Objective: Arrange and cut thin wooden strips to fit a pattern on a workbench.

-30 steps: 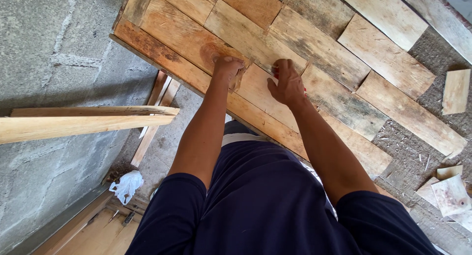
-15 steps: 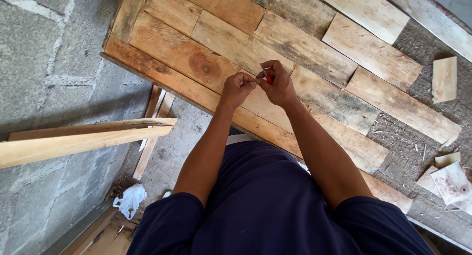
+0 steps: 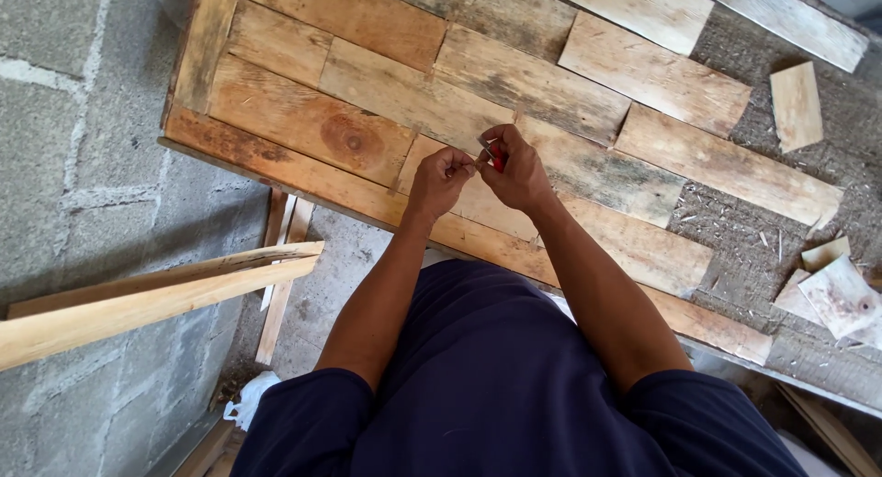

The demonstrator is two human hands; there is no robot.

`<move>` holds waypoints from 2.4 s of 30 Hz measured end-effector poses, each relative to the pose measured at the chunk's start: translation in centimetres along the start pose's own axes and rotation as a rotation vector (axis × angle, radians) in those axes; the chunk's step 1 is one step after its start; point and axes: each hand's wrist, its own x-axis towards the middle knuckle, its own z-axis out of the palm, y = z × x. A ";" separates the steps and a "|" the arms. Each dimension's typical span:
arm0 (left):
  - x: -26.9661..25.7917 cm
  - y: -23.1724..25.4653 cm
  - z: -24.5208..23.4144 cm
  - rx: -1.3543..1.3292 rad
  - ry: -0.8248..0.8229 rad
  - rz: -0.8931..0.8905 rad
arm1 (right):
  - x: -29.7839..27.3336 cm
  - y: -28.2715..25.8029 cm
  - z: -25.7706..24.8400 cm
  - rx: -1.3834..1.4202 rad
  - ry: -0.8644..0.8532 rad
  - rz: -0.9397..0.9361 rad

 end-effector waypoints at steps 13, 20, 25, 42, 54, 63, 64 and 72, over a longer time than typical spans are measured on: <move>-0.6 1.2 3.5 -0.005 -0.049 0.057 | -4.3 0.2 -1.4 -0.141 0.240 -0.166; -1.3 0.8 5.6 0.042 -0.085 0.051 | -5.4 1.9 -3.6 -0.083 0.158 0.045; -1.8 1.3 7.2 0.002 -0.122 0.094 | -7.0 2.0 -4.4 -0.053 0.191 -0.014; -2.3 0.2 13.4 -0.036 -0.179 0.125 | -11.1 3.1 -9.4 -0.081 0.283 -0.021; -0.1 2.2 15.6 -0.382 -0.237 -0.122 | -13.0 4.9 -11.8 -0.342 0.254 -0.273; 3.7 0.8 18.3 -0.352 -0.217 0.049 | -11.6 5.4 -16.1 -0.242 0.216 -0.221; 3.8 1.4 18.6 -0.349 -0.216 0.044 | -11.1 5.1 -17.3 -0.237 0.215 -0.219; 5.0 4.5 23.1 -0.115 -0.237 -0.180 | -6.3 8.3 -24.2 -0.204 0.104 0.039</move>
